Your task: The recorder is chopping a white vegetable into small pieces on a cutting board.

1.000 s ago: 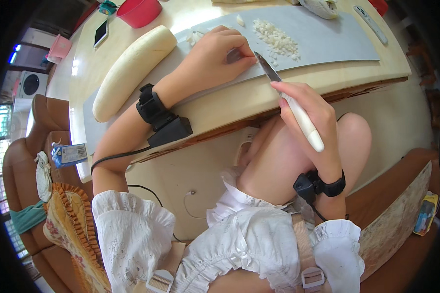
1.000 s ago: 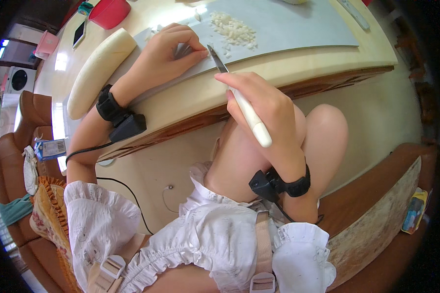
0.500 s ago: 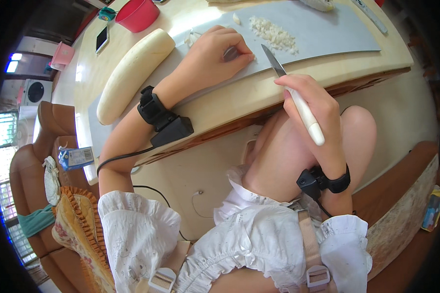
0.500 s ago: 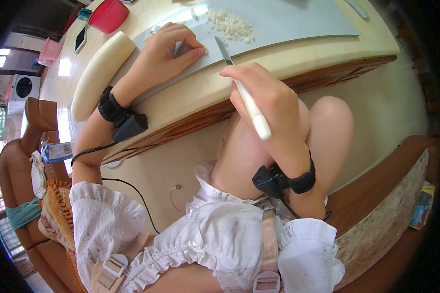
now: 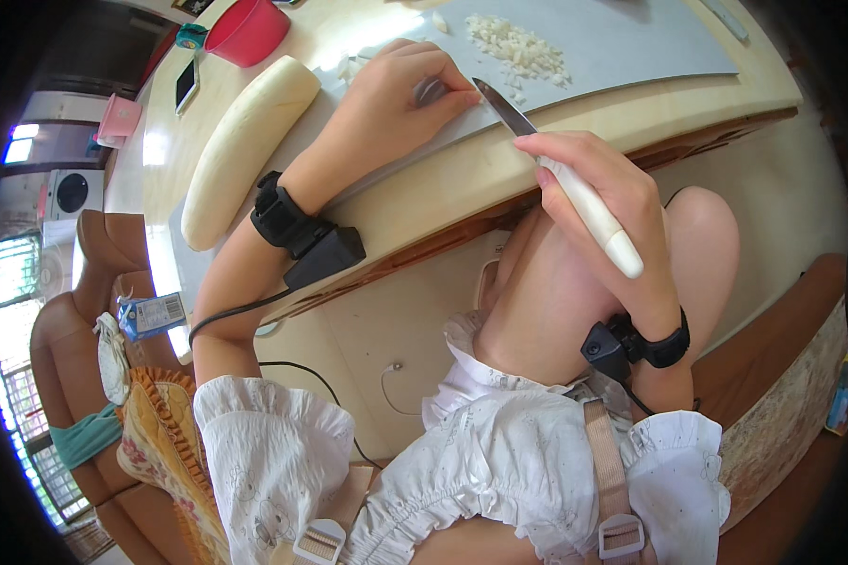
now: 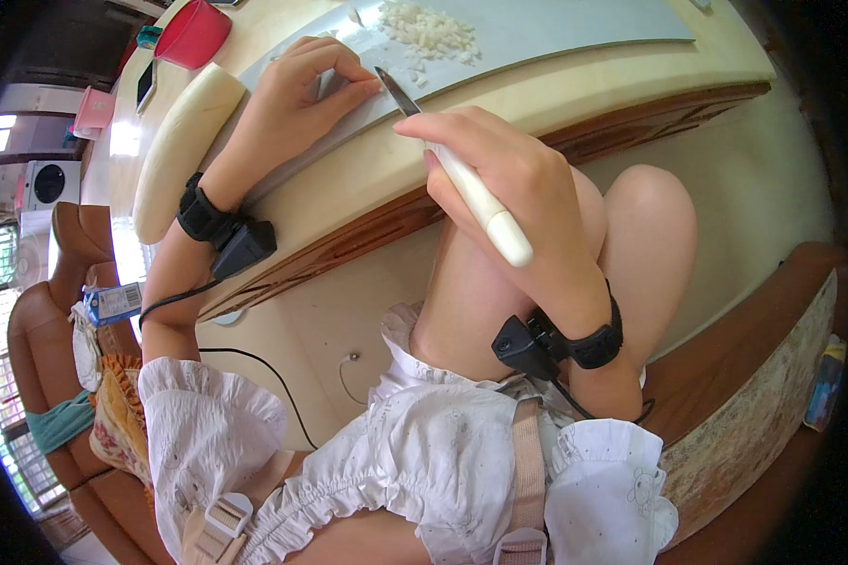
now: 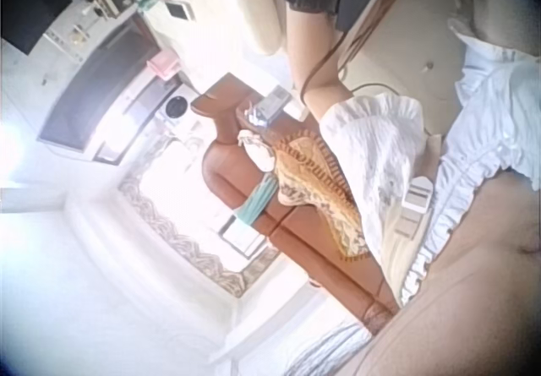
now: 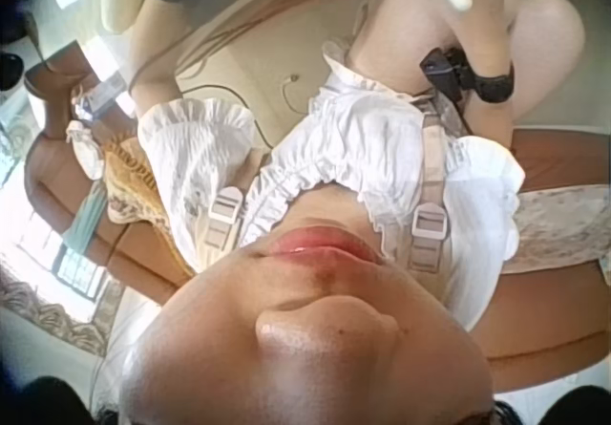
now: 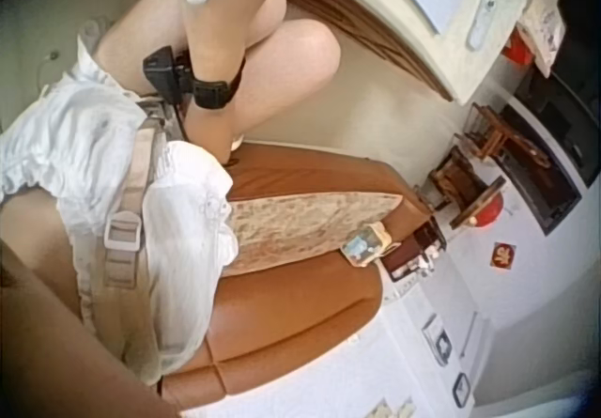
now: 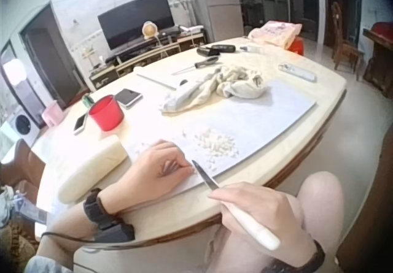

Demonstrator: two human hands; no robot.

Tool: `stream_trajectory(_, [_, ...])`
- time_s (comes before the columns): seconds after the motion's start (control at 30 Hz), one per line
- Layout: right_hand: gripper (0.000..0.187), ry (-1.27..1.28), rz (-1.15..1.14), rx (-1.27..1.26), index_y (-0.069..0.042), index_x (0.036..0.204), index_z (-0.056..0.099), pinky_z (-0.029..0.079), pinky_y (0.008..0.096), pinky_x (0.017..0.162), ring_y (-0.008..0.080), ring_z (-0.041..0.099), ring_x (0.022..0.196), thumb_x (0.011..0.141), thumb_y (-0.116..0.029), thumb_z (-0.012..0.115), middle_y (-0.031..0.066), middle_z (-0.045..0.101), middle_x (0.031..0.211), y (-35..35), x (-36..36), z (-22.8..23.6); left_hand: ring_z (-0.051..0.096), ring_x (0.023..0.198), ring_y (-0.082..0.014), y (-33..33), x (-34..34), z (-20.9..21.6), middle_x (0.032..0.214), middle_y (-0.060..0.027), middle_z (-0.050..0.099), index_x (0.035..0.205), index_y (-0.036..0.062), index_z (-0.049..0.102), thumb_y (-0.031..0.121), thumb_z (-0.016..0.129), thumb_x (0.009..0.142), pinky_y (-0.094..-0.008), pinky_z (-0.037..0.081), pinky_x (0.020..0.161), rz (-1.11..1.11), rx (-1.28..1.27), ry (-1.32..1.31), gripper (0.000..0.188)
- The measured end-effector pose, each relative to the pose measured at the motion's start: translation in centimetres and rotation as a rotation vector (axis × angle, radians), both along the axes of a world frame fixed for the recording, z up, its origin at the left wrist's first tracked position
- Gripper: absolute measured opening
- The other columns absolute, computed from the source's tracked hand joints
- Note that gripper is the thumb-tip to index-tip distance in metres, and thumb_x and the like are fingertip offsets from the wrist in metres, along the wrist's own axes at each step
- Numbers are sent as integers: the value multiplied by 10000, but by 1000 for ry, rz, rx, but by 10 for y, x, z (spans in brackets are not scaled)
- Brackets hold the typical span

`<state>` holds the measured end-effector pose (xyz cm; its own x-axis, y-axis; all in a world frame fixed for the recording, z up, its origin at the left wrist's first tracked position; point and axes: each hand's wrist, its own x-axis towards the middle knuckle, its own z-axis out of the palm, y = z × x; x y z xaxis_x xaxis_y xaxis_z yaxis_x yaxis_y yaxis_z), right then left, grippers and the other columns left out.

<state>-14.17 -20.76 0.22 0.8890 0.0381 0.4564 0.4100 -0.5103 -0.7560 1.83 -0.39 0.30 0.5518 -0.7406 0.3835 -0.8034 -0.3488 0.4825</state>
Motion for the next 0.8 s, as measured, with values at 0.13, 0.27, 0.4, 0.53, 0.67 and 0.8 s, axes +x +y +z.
stream_trajectory(0.13, [339,23,13,7,-48,1182,700,519,301,761,227,640,807,874,74,628,120,685,958,0,0,1,592,888,-228,1,-1,1,887,-71,680,916,41,719,122,779,896,-336,467,813,1,1,14,103])
stream_trajectory(0.27, [360,63,32,72,-41,1210,694,513,292,774,215,634,818,877,73,612,121,677,951,-2,1,1,600,888,-231,0,1,2,897,-72,687,925,42,723,123,777,896,-339,473,812,-18,5,-11,101])
stream_trajectory(0.4, [374,78,52,109,-35,1231,687,511,287,797,214,636,838,882,67,603,122,671,959,1,0,3,613,901,-238,2,0,6,909,-76,694,925,36,720,117,777,891,-345,483,825,-27,28,-43,104])
stream_trajectory(0.53, [378,82,49,99,-30,1235,683,512,287,805,211,641,853,880,75,606,117,672,981,1,0,1,625,912,-247,0,0,4,920,-84,699,922,26,713,100,777,882,-350,491,840,-40,14,-55,106])
stream_trajectory(0.67, [404,14,21,-19,-26,1237,674,520,304,792,233,645,851,852,91,628,118,669,1002,4,4,-6,637,933,-255,-3,-1,5,931,-91,702,904,9,702,76,775,869,-349,494,852,-3,29,-46,105])
stream_trajectory(0.8, [323,-107,-39,-63,-69,1100,713,549,402,673,321,691,796,789,9,680,108,715,954,9,11,-8,638,941,-258,-2,-2,5,934,-97,702,884,-2,695,72,776,863,-344,492,856,50,36,-2,112])
